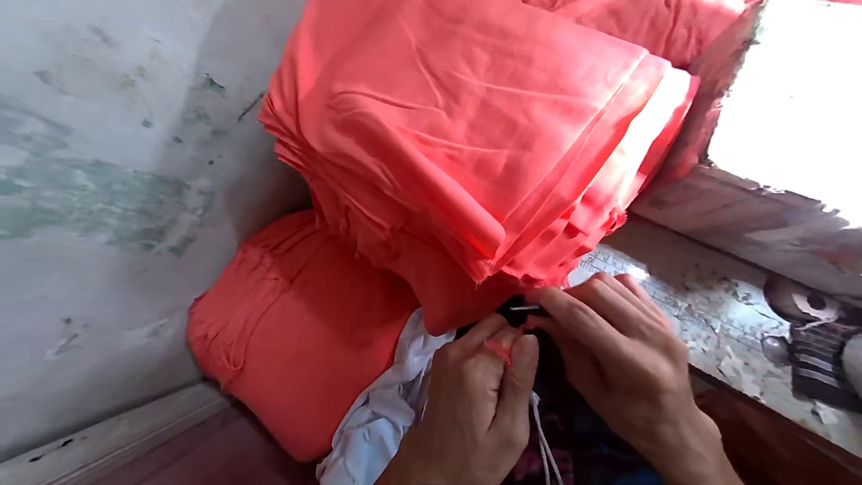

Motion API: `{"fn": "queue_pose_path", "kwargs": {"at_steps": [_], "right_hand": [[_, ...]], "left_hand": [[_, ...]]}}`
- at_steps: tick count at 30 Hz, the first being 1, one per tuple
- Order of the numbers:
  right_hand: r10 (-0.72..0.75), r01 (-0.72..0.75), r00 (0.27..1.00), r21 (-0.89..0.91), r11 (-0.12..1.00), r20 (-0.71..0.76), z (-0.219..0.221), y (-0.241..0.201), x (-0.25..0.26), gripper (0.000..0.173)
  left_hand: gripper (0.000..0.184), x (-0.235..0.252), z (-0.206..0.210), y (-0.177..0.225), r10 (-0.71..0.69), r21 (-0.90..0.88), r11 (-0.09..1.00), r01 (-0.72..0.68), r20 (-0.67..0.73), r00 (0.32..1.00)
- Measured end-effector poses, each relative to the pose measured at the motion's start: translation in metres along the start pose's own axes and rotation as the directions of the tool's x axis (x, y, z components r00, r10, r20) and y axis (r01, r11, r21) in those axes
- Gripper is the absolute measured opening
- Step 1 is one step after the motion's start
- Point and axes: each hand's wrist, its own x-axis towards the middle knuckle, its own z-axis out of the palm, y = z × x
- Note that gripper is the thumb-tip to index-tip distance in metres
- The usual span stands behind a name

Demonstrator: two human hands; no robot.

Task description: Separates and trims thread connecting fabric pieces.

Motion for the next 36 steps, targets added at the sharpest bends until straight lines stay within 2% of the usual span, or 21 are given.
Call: {"fn": "queue_pose_path", "kwargs": {"at_steps": [3,5,8,10,14,20,24,27,29,31,34,35,36], "right_hand": [[0.083,-0.084,0.996,0.014,0.996,0.01,-0.009,0.017,-0.021,0.025],[0.15,-0.15,0.989,-0.022,0.988,0.004,-0.015,0.026,-0.033,0.029],[0.207,-0.208,0.977,-0.014,0.978,-0.041,-0.021,0.023,-0.035,0.034],[0.222,-0.222,0.972,-0.003,0.975,-0.079,-0.025,0.018,-0.036,0.035],[0.243,-0.247,0.963,-0.017,0.969,-0.115,-0.031,0.015,-0.043,0.034],[0.145,-0.148,0.989,-0.123,0.981,-0.033,-0.019,0.011,-0.031,0.026],[0.042,-0.043,0.999,-0.048,0.998,-0.007,0.003,0.007,-0.016,0.022],[0.075,-0.075,0.997,0.003,0.997,-0.036,0.005,0.012,-0.018,0.025],[0.166,-0.168,0.984,-0.026,0.985,-0.063,0.005,0.014,-0.022,0.035],[0.251,-0.254,0.967,-0.048,0.966,-0.051,0.01,0.014,-0.02,0.048],[0.223,-0.224,0.974,-0.03,0.974,-0.035,0.018,0.007,-0.024,0.014],[0.194,-0.195,0.98,-0.007,0.981,-0.037,0.017,0.002,-0.029,0.016],[0.168,-0.167,0.985,0.021,0.986,-0.03,0.015,-0.005,-0.035,0.018]], "left_hand": [[0.039,0.0,0.001,-0.007,-0.187,-0.24,0.954,0.181,-0.005,0.982],[0.035,0.01,0.012,-0.012,-0.362,-0.432,0.843,0.322,-0.011,0.932],[0.023,0.032,0.032,-0.012,-0.447,-0.589,0.711,0.386,0.046,0.894],[0.021,0.038,0.042,-0.006,-0.424,-0.609,0.696,0.379,0.076,0.902],[0.03,0.024,0.041,-0.009,-0.257,-0.475,0.847,0.238,0.024,0.966],[0.034,0.0,0.03,-0.007,-0.11,-0.38,0.921,0.09,-0.033,0.993],[0.036,-0.003,0.025,-0.003,-0.045,-0.356,0.934,0.024,-0.051,0.998],[0.038,-0.008,0.019,-0.006,-0.015,-0.333,0.943,0.001,-0.038,0.999],[0.036,-0.014,0.017,-0.01,-0.128,-0.394,0.912,0.114,-0.009,0.992],[0.034,-0.014,0.021,-0.013,-0.337,-0.54,0.791,0.286,0.004,0.941],[0.031,-0.003,0.027,-0.012,-0.57,-0.671,0.616,0.413,-0.018,0.822],[0.031,0.002,0.027,-0.01,-0.594,-0.668,0.61,0.426,-0.029,0.804],[0.032,0.004,0.025,-0.01,-0.574,-0.646,0.635,0.424,-0.027,0.818]]}}
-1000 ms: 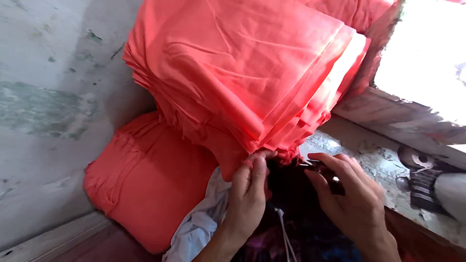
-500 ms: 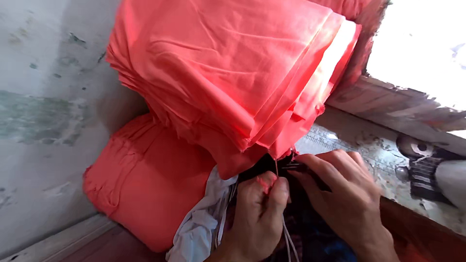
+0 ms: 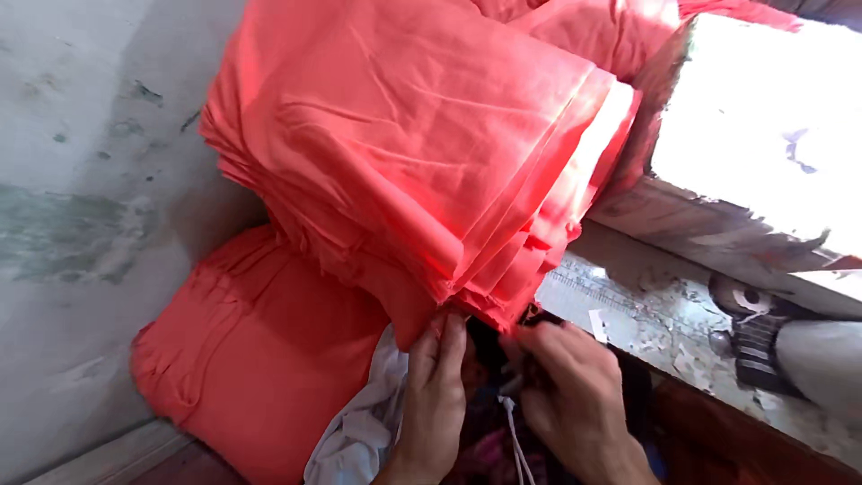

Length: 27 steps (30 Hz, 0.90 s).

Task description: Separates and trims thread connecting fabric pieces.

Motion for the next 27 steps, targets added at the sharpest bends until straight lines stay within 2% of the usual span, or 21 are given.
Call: {"fn": "queue_pose_path", "kwargs": {"at_steps": [4,8,10,12,13,15,18,21,25,27], "right_hand": [[-0.033,0.032,0.999,0.036,0.999,0.032,-0.007,-0.017,-0.031,0.018],[-0.013,0.014,0.999,-0.027,1.0,0.049,-0.018,-0.017,-0.043,0.021],[0.022,-0.022,0.998,-0.004,1.0,0.055,-0.025,-0.015,-0.043,0.024],[0.108,-0.11,0.991,0.025,0.994,0.075,-0.033,-0.011,-0.038,0.037],[0.133,-0.136,0.986,0.026,0.99,0.1,-0.037,-0.008,-0.034,0.05],[0.104,-0.106,0.986,0.009,0.994,0.13,-0.037,-0.005,-0.023,0.06],[0.005,-0.005,0.991,-0.003,1.0,0.131,-0.034,-0.007,-0.008,0.052],[-0.019,0.018,0.988,0.012,1.0,0.155,-0.039,-0.003,-0.003,0.054],[0.013,-0.007,0.994,-0.065,0.998,0.106,-0.04,-0.001,-0.003,0.03],[0.006,0.004,0.996,-0.113,0.994,0.089,-0.034,-0.007,-0.001,0.027]], "left_hand": [[0.026,-0.002,-0.002,0.005,0.134,0.101,0.981,-0.163,0.249,0.959],[0.028,-0.01,-0.004,-0.001,0.177,0.117,0.966,-0.231,0.351,0.919],[0.032,-0.015,-0.006,-0.006,0.221,0.144,0.943,-0.299,0.402,0.889],[0.033,-0.02,-0.008,-0.008,0.275,0.192,0.904,-0.382,0.422,0.864],[0.032,-0.021,-0.01,-0.008,0.307,0.234,0.873,-0.428,0.418,0.855],[0.033,-0.022,-0.015,-0.005,0.366,0.318,0.804,-0.503,0.403,0.839],[0.034,-0.022,-0.019,-0.002,0.427,0.41,0.723,-0.556,0.367,0.826],[0.033,-0.024,-0.019,-0.002,0.454,0.417,0.703,-0.576,0.359,0.815],[0.033,-0.028,-0.021,0.0,0.498,0.401,0.67,-0.625,0.381,0.779],[0.032,-0.028,-0.022,0.0,0.5,0.395,0.664,-0.635,0.398,0.769]]}}
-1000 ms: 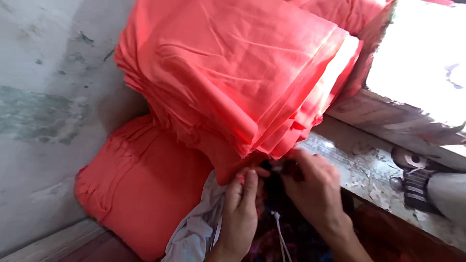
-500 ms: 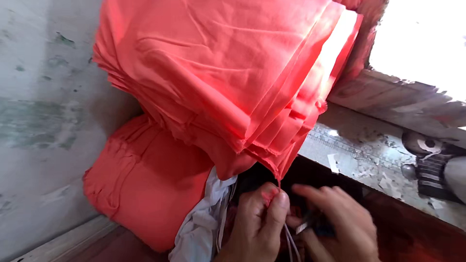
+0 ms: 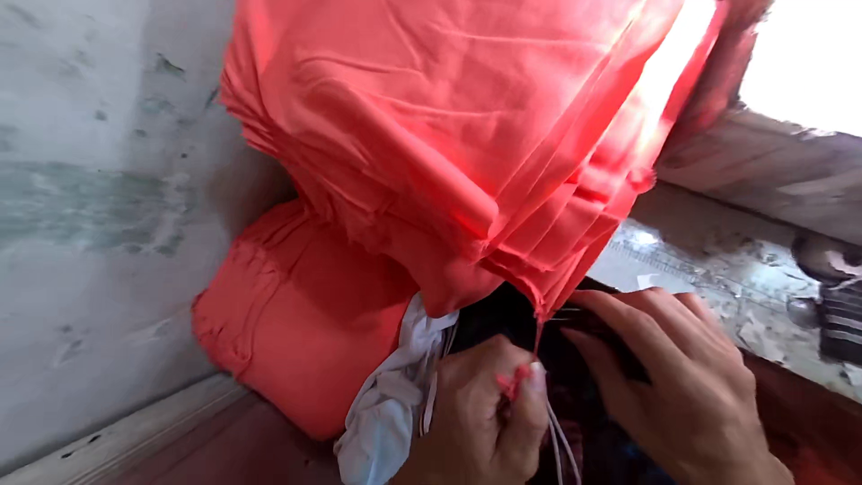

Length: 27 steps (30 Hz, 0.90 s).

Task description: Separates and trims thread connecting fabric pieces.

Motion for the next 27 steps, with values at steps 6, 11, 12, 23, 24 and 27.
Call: {"fn": "queue_pose_path", "kwargs": {"at_steps": [6,11,12,23,24,27], "right_hand": [[0.029,-0.029,0.999,-0.016,0.999,-0.031,0.004,-0.01,0.002,0.024],[0.043,-0.043,0.999,-0.038,0.998,-0.006,0.003,-0.012,-0.008,0.027],[0.046,-0.046,0.999,-0.036,0.998,-0.009,0.005,-0.012,-0.01,0.028],[0.042,-0.042,0.999,-0.008,0.999,-0.028,0.017,-0.016,-0.013,0.029],[0.047,-0.047,0.999,-0.014,0.999,-0.022,0.016,-0.013,-0.016,0.03],[0.084,-0.084,0.996,-0.01,0.996,-0.034,0.015,-0.005,-0.024,0.029]], "left_hand": [[0.031,-0.004,0.002,-0.003,0.015,0.055,0.998,-0.017,0.03,0.999],[0.033,-0.003,-0.001,-0.002,0.014,-0.025,1.0,-0.014,0.002,1.0],[0.032,-0.003,-0.003,-0.002,0.02,-0.026,0.999,-0.02,-0.002,1.0],[0.035,-0.004,-0.011,0.003,0.044,0.011,0.999,-0.044,0.005,0.999],[0.034,-0.005,-0.013,0.004,0.05,0.009,0.999,-0.05,-0.001,0.999],[0.033,-0.01,-0.018,0.006,0.049,-0.008,0.999,-0.049,-0.007,0.999]]}}
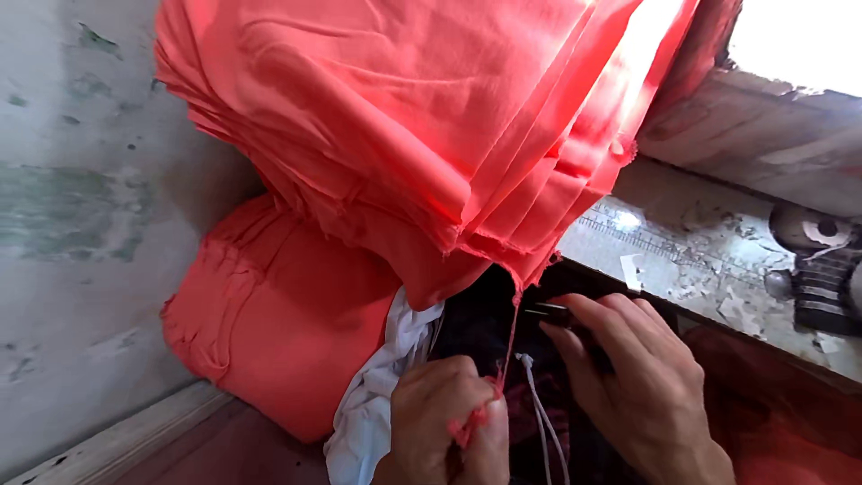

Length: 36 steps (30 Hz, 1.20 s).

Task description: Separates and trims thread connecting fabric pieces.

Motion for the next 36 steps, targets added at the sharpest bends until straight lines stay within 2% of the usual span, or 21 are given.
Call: {"fn": "queue_pose_path", "kwargs": {"at_steps": [6,12,19,24,27,28,30,31,33,34,36], "right_hand": [[-0.018,0.021,0.997,0.047,0.999,-0.081,0.004,-0.005,0.018,0.027],[-0.1,0.103,0.994,0.108,0.989,-0.039,0.01,-0.004,0.026,0.027],[-0.005,0.01,0.998,0.089,0.996,-0.059,-0.002,0.021,-0.005,0.027],[0.057,-0.055,0.991,0.02,0.998,-0.124,-0.021,0.038,-0.01,0.025],[0.088,-0.097,0.982,-0.046,0.994,-0.167,-0.029,0.055,-0.009,0.026],[0.083,-0.098,0.979,-0.073,0.992,-0.184,-0.029,0.063,-0.008,0.026],[0.041,-0.068,0.978,-0.127,0.99,-0.204,-0.025,0.08,-0.004,0.028],[0.014,-0.05,0.975,-0.162,0.986,-0.22,-0.023,0.086,-0.003,0.029],[-0.013,-0.031,0.974,-0.19,0.981,-0.227,-0.018,0.088,-0.003,0.031],[-0.016,-0.027,0.975,-0.189,0.982,-0.223,-0.018,0.087,-0.003,0.031],[-0.014,-0.028,0.973,-0.179,0.983,-0.23,-0.017,0.085,-0.003,0.031]], "left_hand": [[0.031,0.0,-0.001,-0.005,0.013,-0.039,0.999,-0.012,0.036,0.999],[0.033,-0.002,-0.002,-0.003,0.041,-0.003,0.999,-0.041,0.103,0.994],[0.039,-0.017,-0.002,-0.019,-0.066,-0.076,0.995,0.069,0.042,0.997],[0.033,-0.015,0.004,-0.033,-0.167,0.052,0.985,0.162,0.101,0.981],[0.028,0.0,0.009,-0.058,-0.369,0.196,0.921,0.336,0.165,0.915],[0.028,0.01,0.011,-0.069,-0.479,0.257,0.866,0.429,0.18,0.859],[0.025,0.033,0.018,-0.092,-0.701,0.341,0.7,0.628,0.157,0.696],[0.022,0.042,0.022,-0.105,-0.76,0.353,0.637,0.685,0.139,0.635],[0.018,0.047,0.022,-0.135,-0.806,0.323,0.58,0.748,0.097,0.584],[0.021,0.046,0.018,-0.152,-0.819,0.396,0.54,0.743,0.046,0.571],[0.032,0.05,0.012,-0.177,-0.822,0.675,0.374,0.636,-0.077,0.564]]}}
